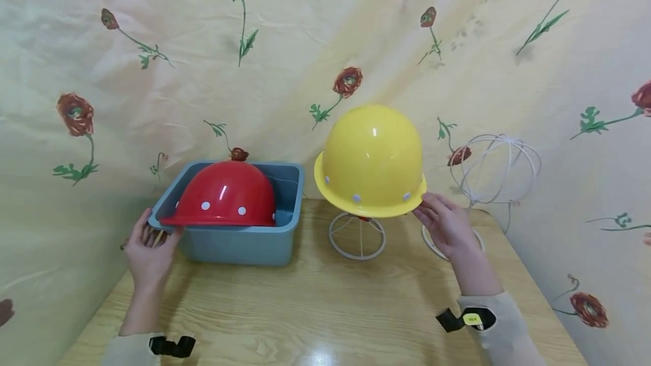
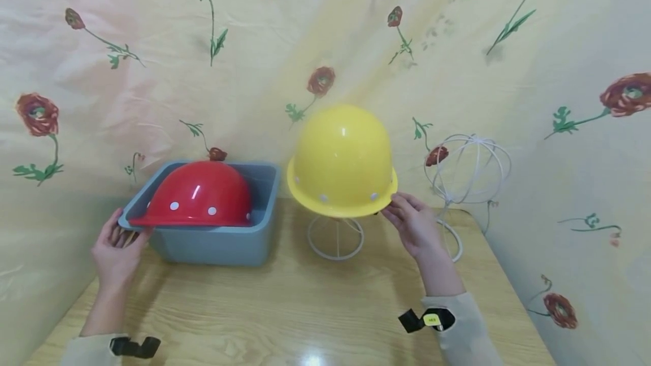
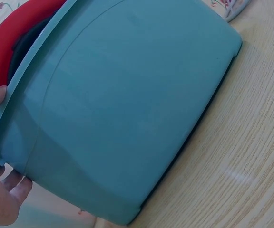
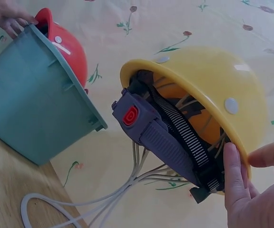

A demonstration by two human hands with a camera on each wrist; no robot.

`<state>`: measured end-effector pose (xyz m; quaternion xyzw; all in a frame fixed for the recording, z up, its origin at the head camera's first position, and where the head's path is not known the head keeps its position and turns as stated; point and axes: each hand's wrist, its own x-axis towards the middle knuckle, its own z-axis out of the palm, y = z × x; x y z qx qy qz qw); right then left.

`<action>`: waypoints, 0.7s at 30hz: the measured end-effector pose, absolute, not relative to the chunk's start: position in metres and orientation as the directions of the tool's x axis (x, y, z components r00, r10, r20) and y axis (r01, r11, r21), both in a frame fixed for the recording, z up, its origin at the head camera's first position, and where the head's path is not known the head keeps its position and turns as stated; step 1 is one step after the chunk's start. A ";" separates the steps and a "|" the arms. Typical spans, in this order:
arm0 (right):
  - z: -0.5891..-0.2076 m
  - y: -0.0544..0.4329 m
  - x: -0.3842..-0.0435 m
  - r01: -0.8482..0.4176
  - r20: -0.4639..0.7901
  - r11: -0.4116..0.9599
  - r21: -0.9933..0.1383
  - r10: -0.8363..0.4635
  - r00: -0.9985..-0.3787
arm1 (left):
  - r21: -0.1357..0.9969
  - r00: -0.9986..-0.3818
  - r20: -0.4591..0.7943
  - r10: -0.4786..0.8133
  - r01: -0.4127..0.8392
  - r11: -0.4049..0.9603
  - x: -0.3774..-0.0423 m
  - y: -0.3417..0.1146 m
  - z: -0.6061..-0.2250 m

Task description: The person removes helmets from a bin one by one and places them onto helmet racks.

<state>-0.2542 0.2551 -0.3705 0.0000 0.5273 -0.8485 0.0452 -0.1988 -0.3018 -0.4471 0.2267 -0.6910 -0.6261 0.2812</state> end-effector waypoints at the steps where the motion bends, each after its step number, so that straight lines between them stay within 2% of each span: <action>1: -0.371 0.254 -0.254 0.077 -0.046 -0.440 -0.895 -0.080 -0.996 | 0.993 -0.740 0.106 -0.664 0.038 0.116 -0.199 -0.302 -0.447; 16: -0.373 0.253 -0.251 0.047 0.006 -0.421 -0.906 -0.123 -0.992 | 0.992 -0.741 0.099 -0.664 0.023 0.122 -0.199 -0.303 -0.451; 19: -0.371 0.254 -0.250 0.023 0.003 -0.373 -0.927 -0.069 -0.998 | 0.992 -0.746 0.097 -0.658 0.020 0.123 -0.198 -0.304 -0.451; 21: -0.370 0.255 -0.249 -0.018 0.013 -0.338 -0.941 0.018 -1.000 | 0.992 -0.750 0.098 -0.654 0.020 0.126 -0.197 -0.305 -0.450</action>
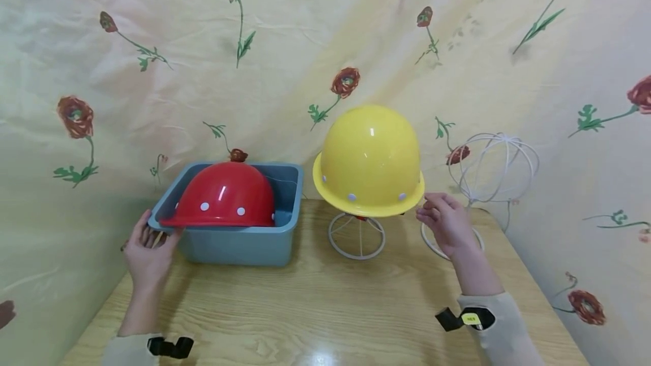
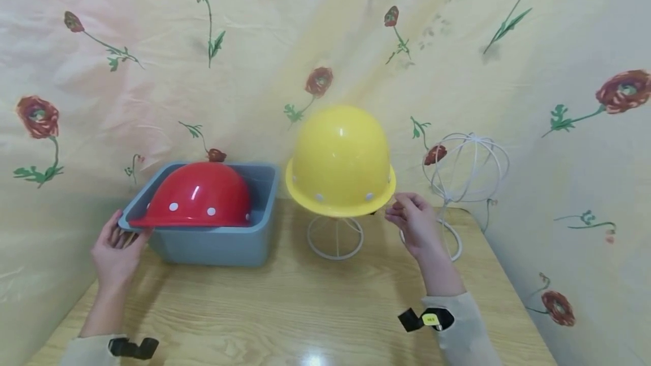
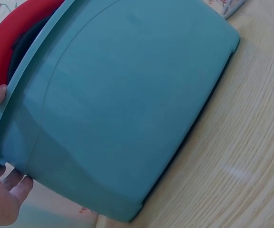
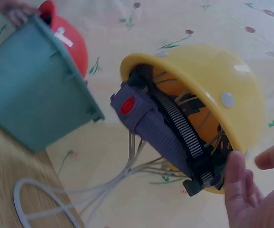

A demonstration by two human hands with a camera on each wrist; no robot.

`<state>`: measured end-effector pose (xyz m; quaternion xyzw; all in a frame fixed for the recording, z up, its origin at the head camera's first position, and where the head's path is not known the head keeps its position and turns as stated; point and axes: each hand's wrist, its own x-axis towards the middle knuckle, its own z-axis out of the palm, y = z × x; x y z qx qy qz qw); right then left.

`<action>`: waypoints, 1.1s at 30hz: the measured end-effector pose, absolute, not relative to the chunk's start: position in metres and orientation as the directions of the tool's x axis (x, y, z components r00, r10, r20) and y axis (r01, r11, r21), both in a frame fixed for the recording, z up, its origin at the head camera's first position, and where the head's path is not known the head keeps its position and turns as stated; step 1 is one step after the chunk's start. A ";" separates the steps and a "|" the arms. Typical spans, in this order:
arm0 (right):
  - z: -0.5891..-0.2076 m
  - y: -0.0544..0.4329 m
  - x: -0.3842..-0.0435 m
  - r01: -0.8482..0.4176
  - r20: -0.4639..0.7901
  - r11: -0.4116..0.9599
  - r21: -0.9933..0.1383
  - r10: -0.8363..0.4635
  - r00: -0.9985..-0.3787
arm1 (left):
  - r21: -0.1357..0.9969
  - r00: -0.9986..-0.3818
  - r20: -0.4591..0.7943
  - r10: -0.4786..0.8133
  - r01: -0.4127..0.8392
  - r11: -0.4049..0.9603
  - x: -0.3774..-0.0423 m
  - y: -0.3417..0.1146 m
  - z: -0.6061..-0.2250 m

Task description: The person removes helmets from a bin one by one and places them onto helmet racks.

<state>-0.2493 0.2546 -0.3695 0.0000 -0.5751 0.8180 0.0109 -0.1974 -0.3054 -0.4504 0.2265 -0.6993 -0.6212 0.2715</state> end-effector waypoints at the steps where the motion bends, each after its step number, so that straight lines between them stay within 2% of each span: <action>1: -0.368 0.255 -0.248 -0.047 0.025 -0.325 -0.945 0.071 -0.997 | 0.991 -0.752 0.100 -0.652 0.019 0.130 -0.198 -0.306 -0.450; 6: -0.358 0.253 -0.244 -0.263 0.179 -0.239 -0.935 0.323 -0.929 | 0.990 -0.748 0.111 -0.655 0.021 0.143 -0.197 -0.309 -0.449; 11: -0.338 0.249 -0.240 -0.501 0.423 -0.106 -0.859 0.404 -0.811 | 0.986 -0.744 0.131 -0.655 0.031 0.161 -0.198 -0.310 -0.448; 14: -0.326 0.244 -0.237 -0.587 0.544 0.011 -0.810 0.390 -0.743 | 0.985 -0.749 0.128 -0.650 0.020 0.170 -0.198 -0.310 -0.448; 17: -0.313 0.236 -0.233 -0.632 0.615 0.076 -0.771 0.347 -0.708 | 0.984 -0.751 0.127 -0.648 0.012 0.178 -0.197 -0.309 -0.448; 23: -0.297 0.211 -0.232 -0.734 0.715 0.032 -0.679 0.258 -0.650 | 0.976 -0.748 0.150 -0.646 0.008 0.216 -0.197 -0.308 -0.448; 29: -0.291 0.185 -0.231 -0.777 0.779 0.103 -0.621 0.185 -0.599 | 0.981 -0.756 0.141 -0.639 0.019 0.193 -0.197 -0.310 -0.450; 33: -0.289 0.165 -0.231 -0.805 0.809 0.095 -0.586 0.133 -0.573 | 0.983 -0.755 0.137 -0.642 0.025 0.180 -0.197 -0.311 -0.450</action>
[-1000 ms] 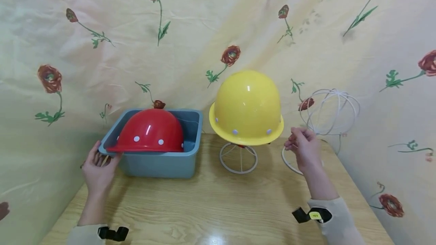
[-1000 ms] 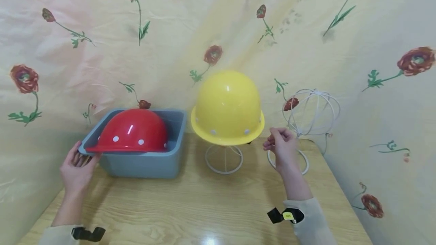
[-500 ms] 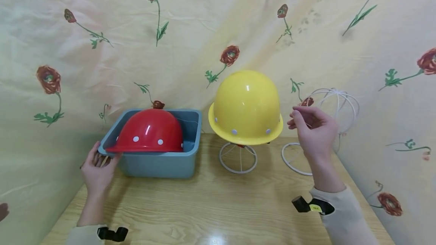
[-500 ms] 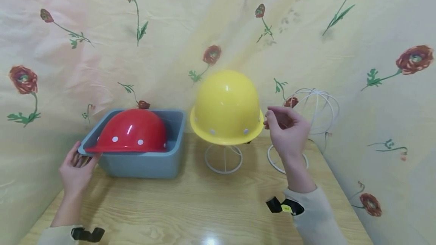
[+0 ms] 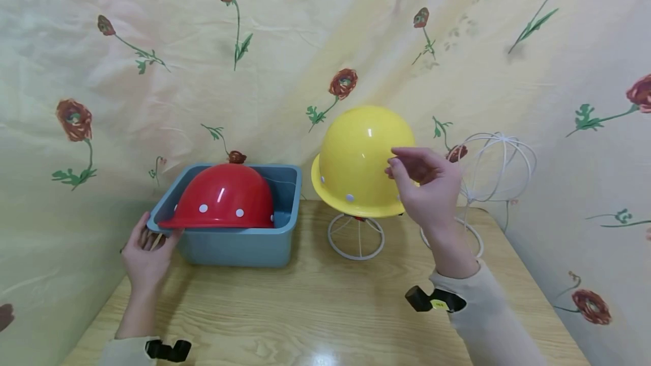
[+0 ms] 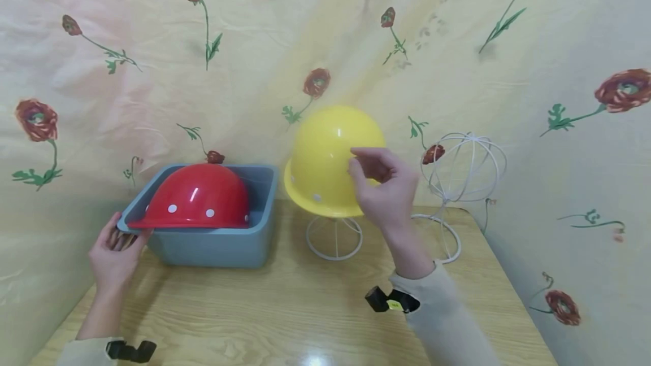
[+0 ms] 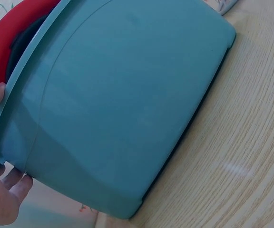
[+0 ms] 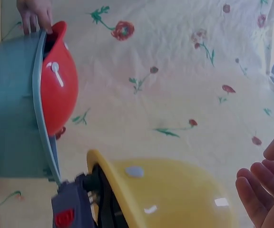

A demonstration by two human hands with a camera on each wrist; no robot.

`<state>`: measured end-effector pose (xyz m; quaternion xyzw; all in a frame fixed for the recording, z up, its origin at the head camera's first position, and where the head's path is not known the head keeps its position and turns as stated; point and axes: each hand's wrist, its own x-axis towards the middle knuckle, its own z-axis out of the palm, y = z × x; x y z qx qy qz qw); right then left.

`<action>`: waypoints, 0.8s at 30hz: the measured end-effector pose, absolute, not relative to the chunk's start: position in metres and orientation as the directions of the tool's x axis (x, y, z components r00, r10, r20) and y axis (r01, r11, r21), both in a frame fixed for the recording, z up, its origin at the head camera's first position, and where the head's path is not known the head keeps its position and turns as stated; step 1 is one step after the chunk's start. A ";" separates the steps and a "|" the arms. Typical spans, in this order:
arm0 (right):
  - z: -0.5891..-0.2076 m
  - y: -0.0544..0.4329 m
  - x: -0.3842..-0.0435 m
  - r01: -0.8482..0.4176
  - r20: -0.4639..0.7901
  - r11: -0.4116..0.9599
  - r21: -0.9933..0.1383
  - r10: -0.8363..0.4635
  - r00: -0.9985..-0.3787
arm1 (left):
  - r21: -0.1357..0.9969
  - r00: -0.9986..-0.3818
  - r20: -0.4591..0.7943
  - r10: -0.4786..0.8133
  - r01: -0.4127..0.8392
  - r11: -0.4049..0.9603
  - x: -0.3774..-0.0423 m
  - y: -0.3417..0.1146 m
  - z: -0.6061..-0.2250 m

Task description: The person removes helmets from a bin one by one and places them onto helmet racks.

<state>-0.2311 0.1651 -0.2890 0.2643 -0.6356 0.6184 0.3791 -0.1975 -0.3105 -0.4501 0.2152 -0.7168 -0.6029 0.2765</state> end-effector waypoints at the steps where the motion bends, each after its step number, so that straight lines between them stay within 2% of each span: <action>1: -0.288 0.160 -0.232 -0.813 0.818 0.098 -0.574 0.113 -0.563 | 0.983 -0.753 0.138 -0.644 0.024 0.182 -0.197 -0.310 -0.450; 6: -0.287 0.134 -0.231 -0.841 0.847 0.112 -0.529 0.007 -0.531 | 0.981 -0.748 0.136 -0.649 0.012 0.191 -0.197 -0.308 -0.448; 15: -0.290 0.083 -0.227 -0.856 0.836 0.202 -0.476 -0.197 -0.511 | 0.980 -0.749 0.142 -0.648 0.015 0.198 -0.197 -0.310 -0.451; 24: -0.312 0.039 -0.237 -0.797 0.681 0.320 -0.512 -0.414 -0.604 | 0.983 -0.757 0.124 -0.642 0.007 0.183 -0.198 -0.310 -0.452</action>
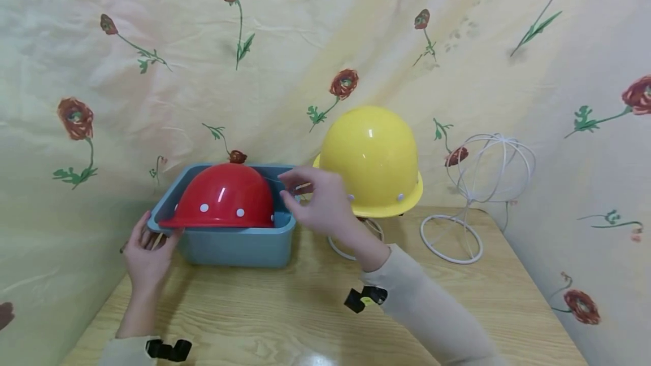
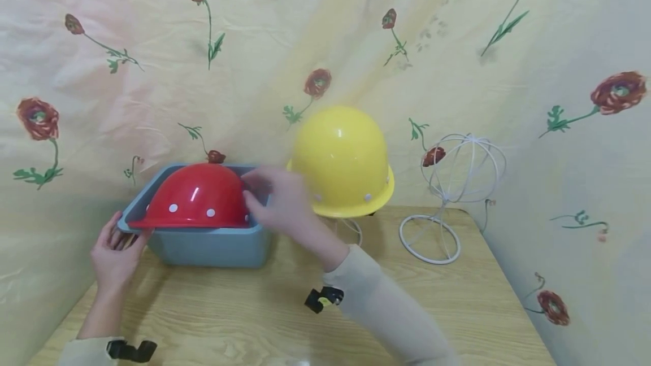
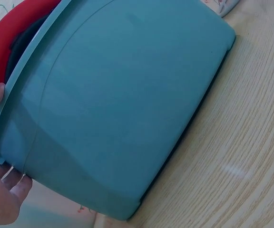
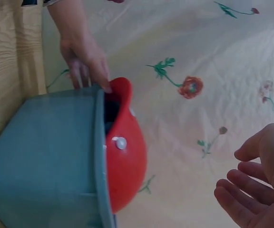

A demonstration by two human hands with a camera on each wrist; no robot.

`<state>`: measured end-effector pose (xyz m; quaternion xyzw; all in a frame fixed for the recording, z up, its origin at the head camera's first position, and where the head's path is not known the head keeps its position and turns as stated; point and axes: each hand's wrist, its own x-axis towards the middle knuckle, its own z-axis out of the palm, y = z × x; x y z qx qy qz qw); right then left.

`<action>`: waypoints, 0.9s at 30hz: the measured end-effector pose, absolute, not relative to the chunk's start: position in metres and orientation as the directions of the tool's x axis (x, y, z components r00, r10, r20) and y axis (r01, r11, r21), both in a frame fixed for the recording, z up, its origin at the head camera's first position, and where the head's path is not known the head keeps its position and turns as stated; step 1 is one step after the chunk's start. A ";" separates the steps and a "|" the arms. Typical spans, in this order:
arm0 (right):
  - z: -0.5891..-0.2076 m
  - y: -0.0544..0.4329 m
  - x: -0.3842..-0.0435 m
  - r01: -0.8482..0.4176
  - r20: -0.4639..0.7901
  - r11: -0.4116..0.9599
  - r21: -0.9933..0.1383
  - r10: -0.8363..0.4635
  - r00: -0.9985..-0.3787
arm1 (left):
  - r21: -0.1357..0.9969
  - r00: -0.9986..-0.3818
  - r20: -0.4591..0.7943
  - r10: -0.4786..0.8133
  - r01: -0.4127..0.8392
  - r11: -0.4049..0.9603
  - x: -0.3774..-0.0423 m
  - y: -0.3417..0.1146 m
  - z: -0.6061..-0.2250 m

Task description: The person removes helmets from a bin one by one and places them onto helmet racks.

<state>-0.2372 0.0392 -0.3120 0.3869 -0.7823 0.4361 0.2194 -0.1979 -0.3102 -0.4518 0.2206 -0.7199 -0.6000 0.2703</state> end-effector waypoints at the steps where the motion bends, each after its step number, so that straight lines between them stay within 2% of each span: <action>1: -0.315 0.035 -0.239 -0.790 0.660 0.338 -0.512 -0.434 -0.613 | 0.983 -0.757 0.124 -0.642 0.007 0.181 -0.198 -0.310 -0.452; 10: -0.341 0.001 -0.249 -0.755 0.521 0.426 -0.499 -0.548 -0.654 | 0.985 -0.816 0.129 -0.563 0.041 0.167 -0.208 -0.314 -0.453; 17: -0.358 -0.023 -0.253 -0.729 0.442 0.497 -0.470 -0.583 -0.682 | 0.987 -0.823 0.106 -0.559 0.019 0.159 -0.208 -0.318 -0.452; 23: -0.369 -0.037 -0.255 -0.678 0.360 0.550 -0.487 -0.581 -0.730 | 0.982 -0.827 0.108 -0.552 0.004 0.187 -0.207 -0.319 -0.451; 27: -0.377 -0.044 -0.258 -0.669 0.361 0.570 -0.477 -0.566 -0.741 | 0.980 -0.823 0.117 -0.556 0.005 0.200 -0.205 -0.320 -0.450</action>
